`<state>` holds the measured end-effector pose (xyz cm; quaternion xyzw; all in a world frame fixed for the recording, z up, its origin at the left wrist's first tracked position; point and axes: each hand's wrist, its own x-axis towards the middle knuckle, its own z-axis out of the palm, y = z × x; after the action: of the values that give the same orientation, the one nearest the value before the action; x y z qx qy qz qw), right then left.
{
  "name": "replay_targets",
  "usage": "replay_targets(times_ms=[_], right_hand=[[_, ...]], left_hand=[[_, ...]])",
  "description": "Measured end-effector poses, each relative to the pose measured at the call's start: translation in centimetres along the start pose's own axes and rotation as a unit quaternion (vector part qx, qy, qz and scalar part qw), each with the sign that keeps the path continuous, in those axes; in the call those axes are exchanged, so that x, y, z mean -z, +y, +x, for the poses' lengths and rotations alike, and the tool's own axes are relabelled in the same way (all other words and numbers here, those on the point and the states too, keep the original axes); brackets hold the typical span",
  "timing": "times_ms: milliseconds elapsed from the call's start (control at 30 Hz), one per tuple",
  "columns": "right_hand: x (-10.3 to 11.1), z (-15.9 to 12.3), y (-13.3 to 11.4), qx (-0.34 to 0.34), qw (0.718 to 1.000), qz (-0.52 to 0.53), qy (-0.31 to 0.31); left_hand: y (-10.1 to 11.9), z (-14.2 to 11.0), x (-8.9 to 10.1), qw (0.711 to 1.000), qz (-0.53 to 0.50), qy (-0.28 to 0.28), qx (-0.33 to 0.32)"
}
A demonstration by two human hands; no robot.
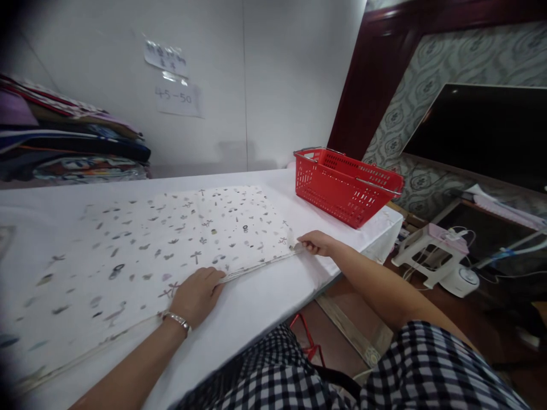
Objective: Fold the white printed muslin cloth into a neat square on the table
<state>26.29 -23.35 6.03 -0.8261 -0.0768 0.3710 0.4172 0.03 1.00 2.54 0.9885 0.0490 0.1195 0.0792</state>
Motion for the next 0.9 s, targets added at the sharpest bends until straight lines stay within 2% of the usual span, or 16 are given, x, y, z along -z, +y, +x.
replay_targets(times_ms=[100, 200, 567, 900], right_hand=[[-0.1, 0.1, -0.3, -0.05, 0.998, -0.03, -0.026], [-0.2, 0.0, -0.2, -0.078, 0.995, -0.066, -0.017], [-0.6, 0.1, -0.8, -0.108, 0.979, -0.168, 0.045], [-1.4, -0.1, -1.8, -0.125, 0.971, -0.194, 0.056]], left_hand=[[0.0, 0.0, 0.1, 1.0, -0.001, -0.004, 0.003], [0.0, 0.0, 0.2, 1.0, -0.003, -0.004, 0.004], [-0.1, 0.2, 0.2, 1.0, -0.021, -0.007, 0.012], [-0.2, 0.3, 0.2, 0.999, -0.043, -0.015, 0.024]])
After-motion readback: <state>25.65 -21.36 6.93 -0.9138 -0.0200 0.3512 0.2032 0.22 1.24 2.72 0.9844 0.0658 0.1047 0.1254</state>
